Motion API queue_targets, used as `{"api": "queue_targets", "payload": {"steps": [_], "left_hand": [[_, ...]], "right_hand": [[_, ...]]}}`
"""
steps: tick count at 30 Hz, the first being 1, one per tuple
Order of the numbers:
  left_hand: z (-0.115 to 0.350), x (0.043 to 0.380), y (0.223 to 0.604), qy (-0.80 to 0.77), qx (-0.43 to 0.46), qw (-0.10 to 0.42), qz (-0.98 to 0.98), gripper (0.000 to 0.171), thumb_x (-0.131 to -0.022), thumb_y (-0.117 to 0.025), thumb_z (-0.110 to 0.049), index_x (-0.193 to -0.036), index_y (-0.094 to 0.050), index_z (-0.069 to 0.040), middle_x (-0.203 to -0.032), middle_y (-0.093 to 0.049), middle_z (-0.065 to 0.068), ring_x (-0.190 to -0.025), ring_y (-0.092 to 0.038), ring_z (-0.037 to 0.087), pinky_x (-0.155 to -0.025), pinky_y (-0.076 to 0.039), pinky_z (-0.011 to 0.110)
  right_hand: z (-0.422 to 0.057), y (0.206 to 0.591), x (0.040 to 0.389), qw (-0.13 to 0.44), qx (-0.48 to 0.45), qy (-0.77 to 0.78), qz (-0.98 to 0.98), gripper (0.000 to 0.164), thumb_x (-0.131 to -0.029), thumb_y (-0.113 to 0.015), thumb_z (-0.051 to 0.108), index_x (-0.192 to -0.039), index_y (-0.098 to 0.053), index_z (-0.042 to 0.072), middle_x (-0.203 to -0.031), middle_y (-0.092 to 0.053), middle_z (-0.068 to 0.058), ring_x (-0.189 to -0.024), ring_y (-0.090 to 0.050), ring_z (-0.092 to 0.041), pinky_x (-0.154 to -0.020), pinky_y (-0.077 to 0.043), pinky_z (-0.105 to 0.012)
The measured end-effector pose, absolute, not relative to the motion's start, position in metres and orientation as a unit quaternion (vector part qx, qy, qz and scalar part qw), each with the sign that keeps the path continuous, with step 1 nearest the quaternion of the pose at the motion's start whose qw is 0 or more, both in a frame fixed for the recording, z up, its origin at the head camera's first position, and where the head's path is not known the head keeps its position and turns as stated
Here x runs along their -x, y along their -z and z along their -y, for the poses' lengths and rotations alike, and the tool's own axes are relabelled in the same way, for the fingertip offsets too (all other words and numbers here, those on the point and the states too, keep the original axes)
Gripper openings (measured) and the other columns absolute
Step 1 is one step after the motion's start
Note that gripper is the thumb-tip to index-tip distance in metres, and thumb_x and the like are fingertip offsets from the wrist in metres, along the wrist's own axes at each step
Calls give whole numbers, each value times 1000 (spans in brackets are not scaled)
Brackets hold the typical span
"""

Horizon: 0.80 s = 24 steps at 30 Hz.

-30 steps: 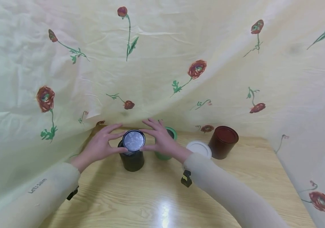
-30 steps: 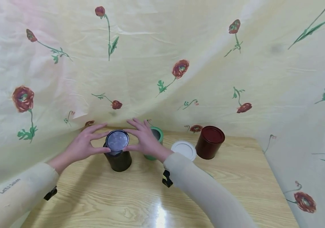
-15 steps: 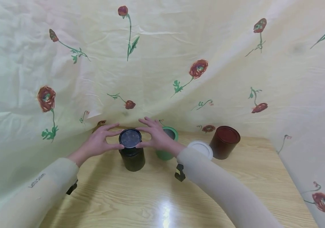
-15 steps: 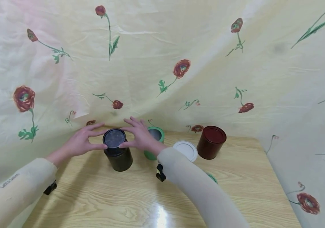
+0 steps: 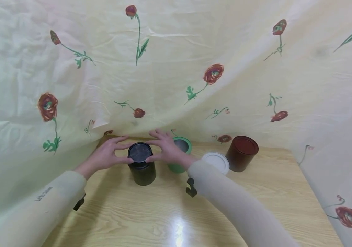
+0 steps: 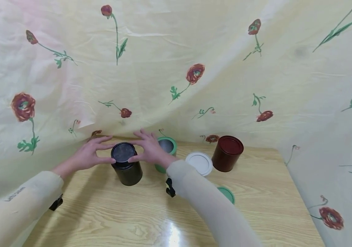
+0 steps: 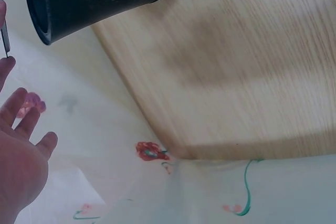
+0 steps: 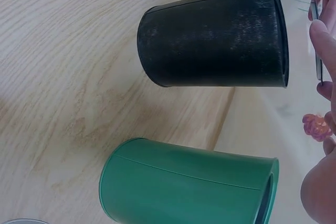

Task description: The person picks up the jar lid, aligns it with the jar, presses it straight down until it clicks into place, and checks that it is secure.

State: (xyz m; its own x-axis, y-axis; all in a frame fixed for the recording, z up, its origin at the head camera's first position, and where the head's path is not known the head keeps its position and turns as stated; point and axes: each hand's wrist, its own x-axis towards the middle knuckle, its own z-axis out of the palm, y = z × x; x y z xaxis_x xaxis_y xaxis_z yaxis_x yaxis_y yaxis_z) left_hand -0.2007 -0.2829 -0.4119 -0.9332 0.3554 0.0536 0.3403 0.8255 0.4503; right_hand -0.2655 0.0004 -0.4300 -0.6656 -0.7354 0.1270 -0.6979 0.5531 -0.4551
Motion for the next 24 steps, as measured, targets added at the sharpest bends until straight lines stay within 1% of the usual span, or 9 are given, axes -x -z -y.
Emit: {"api": "queue_targets", "payload": {"steps": [5, 12, 18, 24], "left_hand": [[285, 201, 420, -230, -189, 13, -955, 72, -89, -86, -48, -146, -66, -8, -165, -44, 23, -150, -36, 54, -119, -32, 74], [286, 201, 430, -222, -214, -17, -951, 67, -86, -90, -42, -139, -71, -4, -158, -51, 27, -145, -45, 53, -119, -36, 69], [286, 200, 433, -210, -212, -13, -954, 68, -86, -89, -47, -140, -72, -8, -158, -53, 24, -144, -47, 53, -116, -38, 71], [285, 199, 436, -198, -204, -3, -959, 68, -87, -87, -50, -140, -72, -10, -159, -52, 23, -146, -46, 52, -116, -37, 73]], "right_hand": [[3, 437, 266, 50, 399, 238, -884, 73, -90, -85, 48, -150, -63, 12, -173, -32, -14, -164, -13, -40, -131, -3, -65], [5, 444, 265, 50, 406, 232, -883, 72, -90, -86, 47, -149, -64, 12, -172, -36, -16, -163, -15, -43, -130, -6, -68], [5, 445, 262, 55, 402, 226, -886, 73, -90, -86, 48, -150, -64, 14, -174, -33, -12, -164, -13, -40, -130, -3, -67], [4, 448, 261, 61, 400, 217, -889, 74, -90, -85, 50, -152, -62, 16, -174, -31, -12, -165, -12, -39, -131, -3, -66]]}}
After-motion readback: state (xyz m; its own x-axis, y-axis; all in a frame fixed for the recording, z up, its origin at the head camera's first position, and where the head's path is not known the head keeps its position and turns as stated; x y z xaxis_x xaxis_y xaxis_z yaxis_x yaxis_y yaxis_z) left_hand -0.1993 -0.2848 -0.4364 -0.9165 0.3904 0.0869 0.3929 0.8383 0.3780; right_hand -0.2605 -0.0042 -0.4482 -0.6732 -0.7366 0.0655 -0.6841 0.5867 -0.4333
